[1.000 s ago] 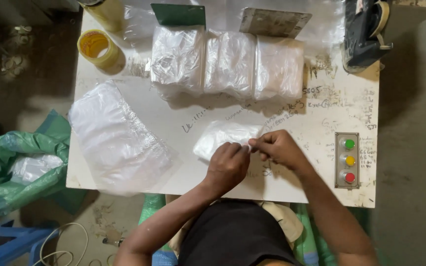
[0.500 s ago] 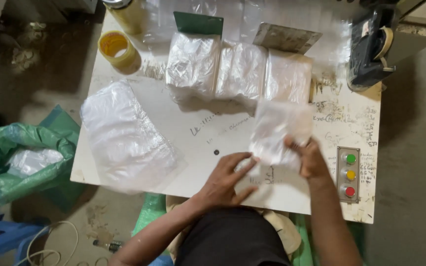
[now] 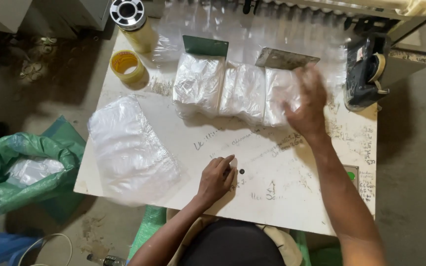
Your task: Manually folding and stacking plastic bags containing materials on a workbench in a factory setting.
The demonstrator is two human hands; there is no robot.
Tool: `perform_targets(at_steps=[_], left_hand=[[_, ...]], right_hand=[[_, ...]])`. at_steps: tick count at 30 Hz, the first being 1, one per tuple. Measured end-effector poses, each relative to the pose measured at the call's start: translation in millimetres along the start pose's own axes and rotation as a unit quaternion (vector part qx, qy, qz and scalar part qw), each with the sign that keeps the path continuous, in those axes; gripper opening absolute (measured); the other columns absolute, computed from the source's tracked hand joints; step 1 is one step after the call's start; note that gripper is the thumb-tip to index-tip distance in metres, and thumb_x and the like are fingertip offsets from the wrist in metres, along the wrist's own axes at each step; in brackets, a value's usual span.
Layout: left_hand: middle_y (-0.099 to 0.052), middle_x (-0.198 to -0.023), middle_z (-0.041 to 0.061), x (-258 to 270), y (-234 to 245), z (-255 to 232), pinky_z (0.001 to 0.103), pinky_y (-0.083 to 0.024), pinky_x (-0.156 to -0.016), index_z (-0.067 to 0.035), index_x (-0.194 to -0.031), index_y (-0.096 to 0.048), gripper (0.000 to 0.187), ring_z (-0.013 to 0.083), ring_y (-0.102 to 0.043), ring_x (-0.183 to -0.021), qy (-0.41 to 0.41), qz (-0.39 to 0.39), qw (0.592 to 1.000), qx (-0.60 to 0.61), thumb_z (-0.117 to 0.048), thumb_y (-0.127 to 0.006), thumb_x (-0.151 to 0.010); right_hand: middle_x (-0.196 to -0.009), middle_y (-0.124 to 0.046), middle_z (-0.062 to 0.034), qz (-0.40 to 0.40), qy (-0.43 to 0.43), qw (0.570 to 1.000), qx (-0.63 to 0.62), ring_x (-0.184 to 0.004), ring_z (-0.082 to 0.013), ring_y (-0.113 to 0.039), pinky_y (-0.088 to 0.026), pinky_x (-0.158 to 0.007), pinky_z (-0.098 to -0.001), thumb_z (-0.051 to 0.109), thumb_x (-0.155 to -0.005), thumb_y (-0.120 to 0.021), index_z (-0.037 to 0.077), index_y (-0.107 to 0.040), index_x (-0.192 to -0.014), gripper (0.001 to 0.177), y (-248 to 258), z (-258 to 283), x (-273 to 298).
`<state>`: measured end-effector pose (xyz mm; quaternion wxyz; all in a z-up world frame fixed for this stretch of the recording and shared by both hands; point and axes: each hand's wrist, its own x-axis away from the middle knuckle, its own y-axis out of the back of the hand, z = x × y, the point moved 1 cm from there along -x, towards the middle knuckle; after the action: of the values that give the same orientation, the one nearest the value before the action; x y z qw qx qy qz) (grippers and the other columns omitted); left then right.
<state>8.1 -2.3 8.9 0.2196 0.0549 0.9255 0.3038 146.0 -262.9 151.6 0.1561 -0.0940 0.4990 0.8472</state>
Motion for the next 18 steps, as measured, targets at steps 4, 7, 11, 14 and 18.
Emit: perform_targets(at_steps=[4,7,11,14,18], left_hand=[[-0.062,-0.084,0.007,-1,1,-1,0.039,-0.056,-0.068,-0.006,-0.126,-0.067,0.037,0.0271,-0.064,-0.077,0.002,0.012,1.0,-0.011,-0.017,-0.07,-0.091],[-0.063,-0.084,0.007,-2,3,-5,0.038,-0.056,-0.067,-0.006,-0.125,-0.068,0.036,0.0266,-0.065,-0.076,0.002,0.016,1.0,-0.024,-0.016,-0.07,-0.091],[-0.062,-0.085,0.008,-4,2,-6,0.037,-0.055,-0.065,-0.006,-0.123,-0.069,0.033,0.0262,-0.064,-0.075,-0.014,0.015,0.999,-0.049,-0.015,-0.069,-0.091],[-0.062,-0.083,0.008,-4,3,-8,0.036,-0.055,-0.063,-0.005,-0.12,-0.07,0.031,0.0248,-0.064,-0.072,-0.021,0.006,0.998,-0.055,-0.015,-0.068,-0.092],[-0.063,-0.082,0.008,-3,3,-8,0.036,-0.055,-0.062,-0.004,-0.12,-0.07,0.031,0.0252,-0.065,-0.071,-0.019,-0.004,0.999,-0.049,-0.014,-0.069,-0.091]], right_hand=[[-0.172,-0.02,-0.0189,0.229,0.133,0.957,0.122,-0.154,-0.0517,-0.016,-0.013,-0.119,-0.0717,0.059,-0.066,-0.077,0.016,-0.033,-0.164,0.115,-12,2,6],[-0.174,-0.018,-0.0145,0.25,0.154,0.931,0.215,-0.156,-0.0473,-0.015,-0.018,-0.115,-0.0698,0.021,-0.073,-0.075,0.02,-0.03,-0.166,0.103,-18,-4,2],[-0.173,-0.017,-0.012,0.268,0.167,0.903,0.29,-0.153,-0.0413,-0.018,-0.03,-0.105,-0.0602,0.016,-0.073,-0.067,0.021,-0.028,-0.165,0.101,-25,-4,-4],[-0.173,-0.018,-0.0134,0.262,0.168,0.898,0.31,-0.15,-0.0422,-0.022,-0.032,-0.102,-0.0594,0.022,-0.07,-0.071,0.019,-0.031,-0.165,0.103,-36,-7,-8],[-0.173,-0.013,-0.0151,0.299,0.171,0.891,0.294,-0.152,-0.0447,-0.018,-0.031,-0.103,-0.0624,0.041,-0.063,-0.081,0.02,-0.024,-0.166,0.12,-11,0,-14]])
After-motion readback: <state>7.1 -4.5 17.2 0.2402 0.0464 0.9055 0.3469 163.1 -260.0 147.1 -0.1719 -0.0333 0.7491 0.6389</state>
